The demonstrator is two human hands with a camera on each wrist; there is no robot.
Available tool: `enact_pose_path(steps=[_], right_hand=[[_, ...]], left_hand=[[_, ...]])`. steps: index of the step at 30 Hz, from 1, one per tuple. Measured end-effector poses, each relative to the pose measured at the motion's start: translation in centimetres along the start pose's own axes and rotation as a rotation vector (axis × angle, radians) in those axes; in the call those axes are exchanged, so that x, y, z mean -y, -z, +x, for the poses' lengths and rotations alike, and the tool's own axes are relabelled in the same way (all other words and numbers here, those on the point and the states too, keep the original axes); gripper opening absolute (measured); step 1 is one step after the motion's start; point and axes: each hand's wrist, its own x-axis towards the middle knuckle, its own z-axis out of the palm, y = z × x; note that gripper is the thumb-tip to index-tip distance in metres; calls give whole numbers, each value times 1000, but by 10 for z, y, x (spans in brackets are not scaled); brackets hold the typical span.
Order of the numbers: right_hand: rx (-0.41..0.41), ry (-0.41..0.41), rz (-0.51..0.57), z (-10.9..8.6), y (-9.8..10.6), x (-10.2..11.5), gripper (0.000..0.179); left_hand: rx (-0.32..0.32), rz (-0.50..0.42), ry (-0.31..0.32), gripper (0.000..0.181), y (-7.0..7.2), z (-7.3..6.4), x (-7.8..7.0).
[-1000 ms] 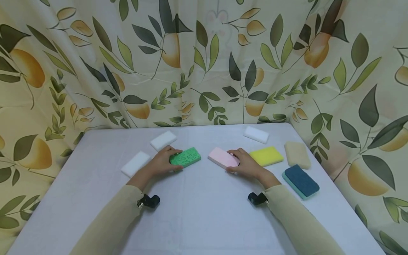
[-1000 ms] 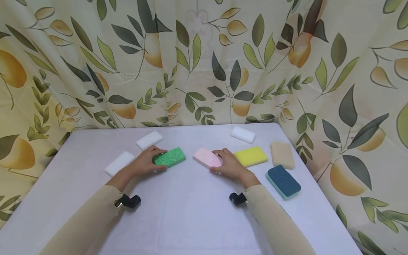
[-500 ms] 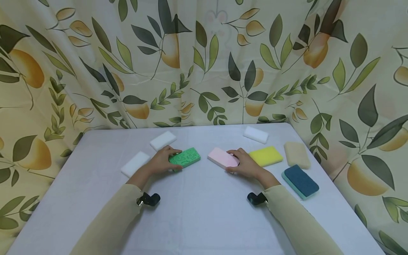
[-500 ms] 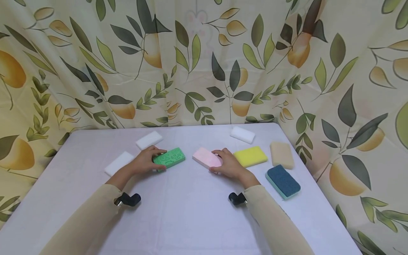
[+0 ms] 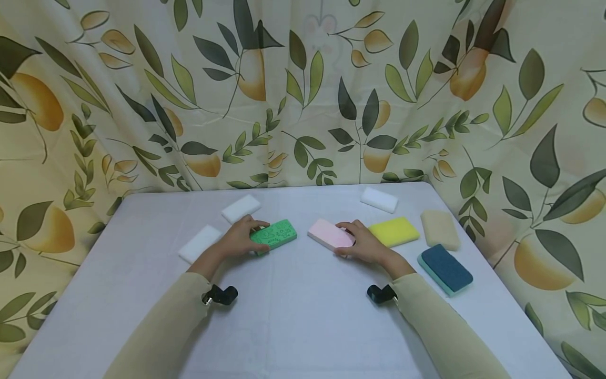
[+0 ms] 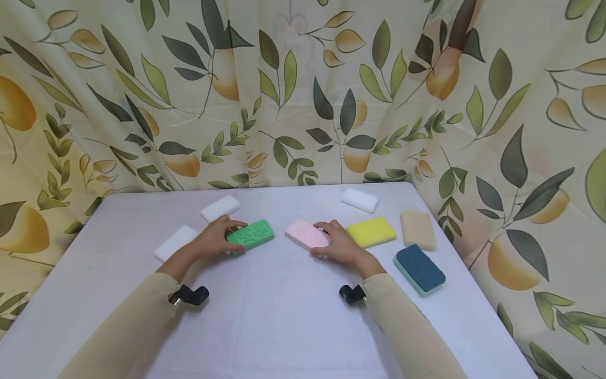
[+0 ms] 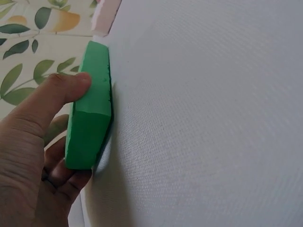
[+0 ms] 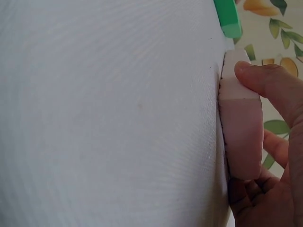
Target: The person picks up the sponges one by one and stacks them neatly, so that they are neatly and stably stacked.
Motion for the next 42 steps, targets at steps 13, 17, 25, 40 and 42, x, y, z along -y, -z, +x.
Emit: enact_pose_path(steps=[13, 17, 25, 40, 42], right_hand=[[4, -4, 18, 1, 0, 0, 79], [1, -5, 13, 2, -2, -3, 81], [-10, 11, 11, 2, -2, -6, 81], [-16, 0, 21, 1, -3, -5, 78], [-17, -3, 25, 2, -4, -6, 78]], left_hand=[[7, 1, 1, 70, -4, 1, 0], [18, 13, -2, 69, -6, -1, -3], [36, 13, -24, 68, -7, -4, -11], [106, 8, -96, 66, -12, -5, -23], [113, 6, -106, 65, -13, -5, -26]])
